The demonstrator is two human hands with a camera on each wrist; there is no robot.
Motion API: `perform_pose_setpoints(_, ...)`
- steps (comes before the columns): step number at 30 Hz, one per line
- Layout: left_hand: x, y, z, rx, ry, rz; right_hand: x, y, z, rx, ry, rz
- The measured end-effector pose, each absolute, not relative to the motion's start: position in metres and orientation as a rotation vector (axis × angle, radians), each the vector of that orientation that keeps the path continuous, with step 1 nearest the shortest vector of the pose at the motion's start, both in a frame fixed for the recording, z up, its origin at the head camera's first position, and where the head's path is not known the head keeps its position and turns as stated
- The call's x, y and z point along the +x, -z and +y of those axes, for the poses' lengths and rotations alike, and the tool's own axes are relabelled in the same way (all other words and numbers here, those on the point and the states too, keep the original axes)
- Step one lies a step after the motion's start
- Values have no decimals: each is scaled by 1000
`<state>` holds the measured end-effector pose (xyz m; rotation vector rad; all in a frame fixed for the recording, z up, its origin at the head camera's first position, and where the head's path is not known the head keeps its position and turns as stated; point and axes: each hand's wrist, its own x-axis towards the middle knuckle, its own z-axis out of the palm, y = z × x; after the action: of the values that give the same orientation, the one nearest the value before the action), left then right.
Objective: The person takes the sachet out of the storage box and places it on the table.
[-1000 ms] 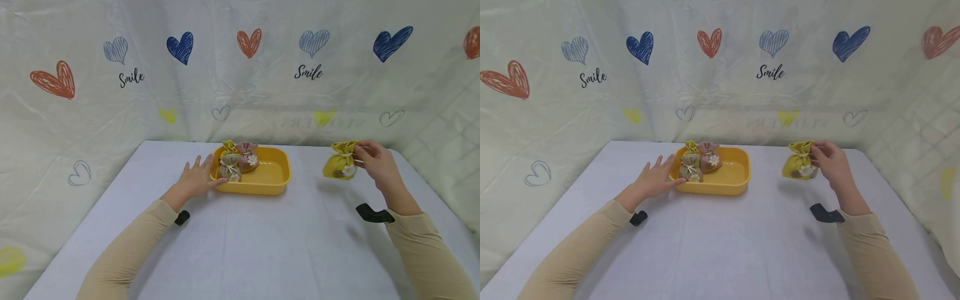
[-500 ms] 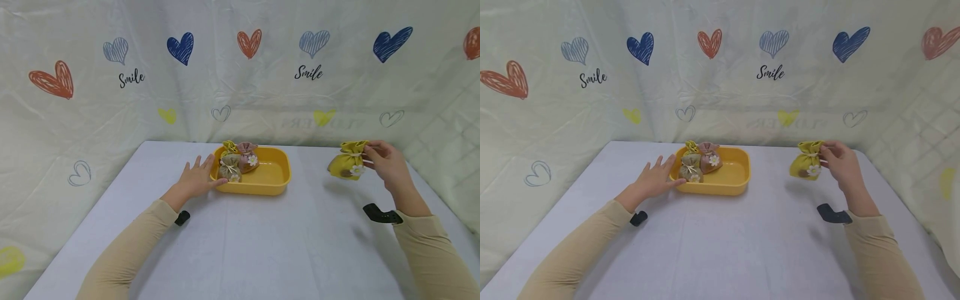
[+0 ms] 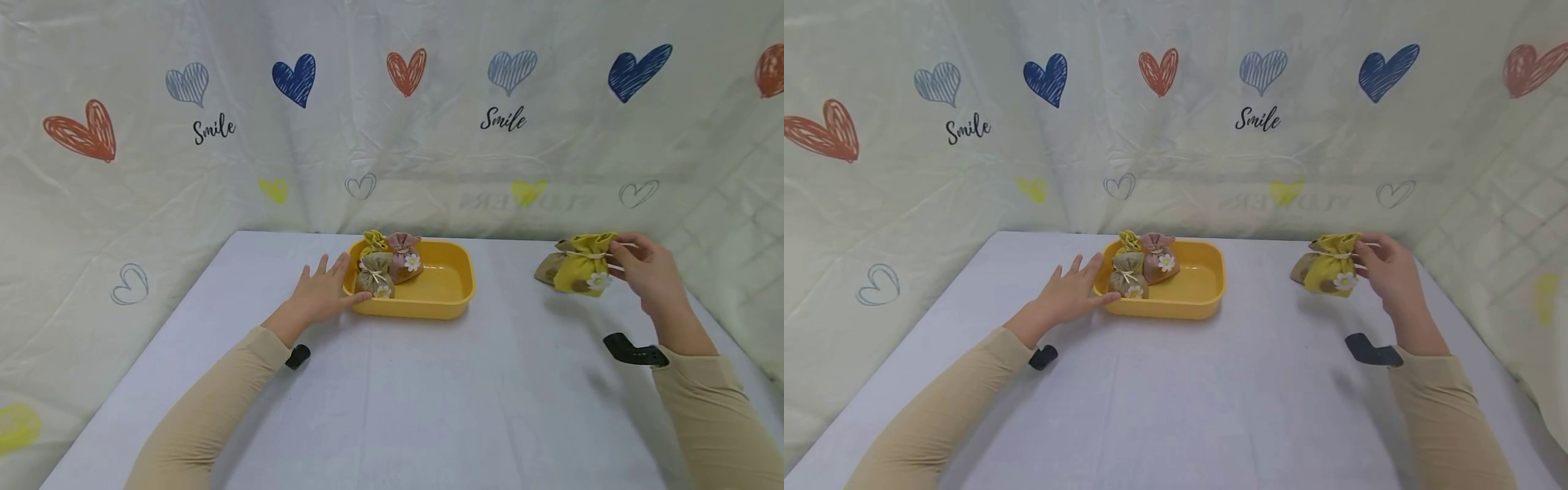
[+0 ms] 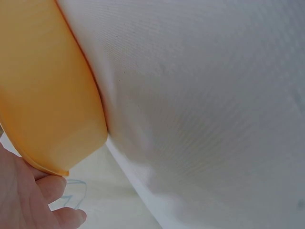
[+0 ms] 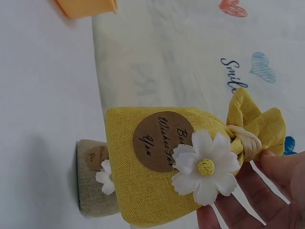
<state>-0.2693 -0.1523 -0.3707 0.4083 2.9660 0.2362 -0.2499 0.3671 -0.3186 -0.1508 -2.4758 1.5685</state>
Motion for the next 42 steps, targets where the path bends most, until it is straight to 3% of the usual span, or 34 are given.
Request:
perform_pose_setpoints(22,-272,370,-150,426,-237,2977,-244,331,403,-307,-1579,-2429)
perform_pose_setpoints(42,-268,373,-152,418,-232,2985,-263,353,440,-484,-1607,-2381)
